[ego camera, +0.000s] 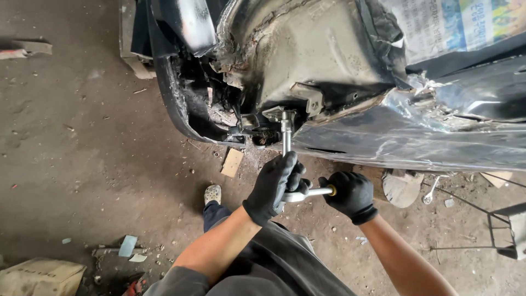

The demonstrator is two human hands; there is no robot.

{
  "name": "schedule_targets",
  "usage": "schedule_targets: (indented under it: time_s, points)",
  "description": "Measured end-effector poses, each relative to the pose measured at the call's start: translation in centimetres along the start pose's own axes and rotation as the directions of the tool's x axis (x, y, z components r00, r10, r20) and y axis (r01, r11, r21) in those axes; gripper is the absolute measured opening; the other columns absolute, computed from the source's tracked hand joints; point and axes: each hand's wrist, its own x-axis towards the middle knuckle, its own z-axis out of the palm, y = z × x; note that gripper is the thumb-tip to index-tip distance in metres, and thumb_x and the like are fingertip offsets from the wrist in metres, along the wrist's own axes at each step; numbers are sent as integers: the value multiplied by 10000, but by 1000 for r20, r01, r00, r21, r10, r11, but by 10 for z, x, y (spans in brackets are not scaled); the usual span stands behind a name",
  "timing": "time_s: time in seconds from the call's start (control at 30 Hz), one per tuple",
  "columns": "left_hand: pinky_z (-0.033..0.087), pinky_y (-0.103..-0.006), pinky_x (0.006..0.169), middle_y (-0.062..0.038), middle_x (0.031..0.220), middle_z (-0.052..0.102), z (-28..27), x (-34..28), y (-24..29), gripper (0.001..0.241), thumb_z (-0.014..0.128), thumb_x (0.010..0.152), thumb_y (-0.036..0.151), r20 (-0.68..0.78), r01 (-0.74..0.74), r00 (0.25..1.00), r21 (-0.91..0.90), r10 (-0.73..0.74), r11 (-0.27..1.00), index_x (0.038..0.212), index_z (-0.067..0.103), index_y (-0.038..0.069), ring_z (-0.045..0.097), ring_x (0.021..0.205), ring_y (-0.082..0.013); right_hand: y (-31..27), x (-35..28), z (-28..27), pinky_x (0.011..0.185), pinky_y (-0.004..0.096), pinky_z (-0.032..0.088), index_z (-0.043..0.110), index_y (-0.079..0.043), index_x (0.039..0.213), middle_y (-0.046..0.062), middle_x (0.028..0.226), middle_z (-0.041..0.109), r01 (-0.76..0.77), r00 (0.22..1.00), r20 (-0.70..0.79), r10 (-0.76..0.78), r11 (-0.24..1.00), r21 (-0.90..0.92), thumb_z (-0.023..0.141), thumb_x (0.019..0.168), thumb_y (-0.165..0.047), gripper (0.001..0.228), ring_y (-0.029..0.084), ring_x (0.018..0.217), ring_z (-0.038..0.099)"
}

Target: The person uses a ratchet to loosen bolts on the front bumper of a damaged car. They then use a hammer and chisel to pry and separate the bumper from the vehicle frame, working along the seam to detach the panel.

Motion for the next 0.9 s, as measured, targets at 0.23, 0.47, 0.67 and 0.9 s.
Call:
schedule_targets:
  time_s: [0.23,0.47,0.67,0.9]
  points:
    - [468,-325,567,-10,709,580,-15,7,-17,380,649,1033,372,-62,-122,989,173,134,977,989,598,-2,520,570,-128,12,-23,40,566,436,496,621,-142,732,83,742,643,23,999,-25,-20,990,142,736,754,-310,205,321,652,621]
    - [557,-445,857,2,594,459,-29,15,-4,350,544,1085,382,370,54,929,-125,-4,991,1007,590,44,564,550,-182,-76,46,-144,584,412,515,718,-198,922,50,756,675,1,951,287,116,927,-376,638,900,-369,191,270,662,648]
    - [578,-454,815,17,580,440,-11,18,5,298,601,1053,351,315,24,949,-115,14,993,1010,580,57,541,522,-164,-45,38,-125,561,410,477,696,-204,815,35,665,610,155,978,202,-61,857,-492,710,850,-351,152,258,594,612]
    - [611,-409,713,59,727,604,3,20,-2,277,661,967,330,-20,-46,999,85,48,995,999,589,64,484,527,-69,-16,15,-69,674,450,496,715,-223,904,25,779,634,181,966,-115,-233,920,-347,676,808,-260,110,282,727,646]
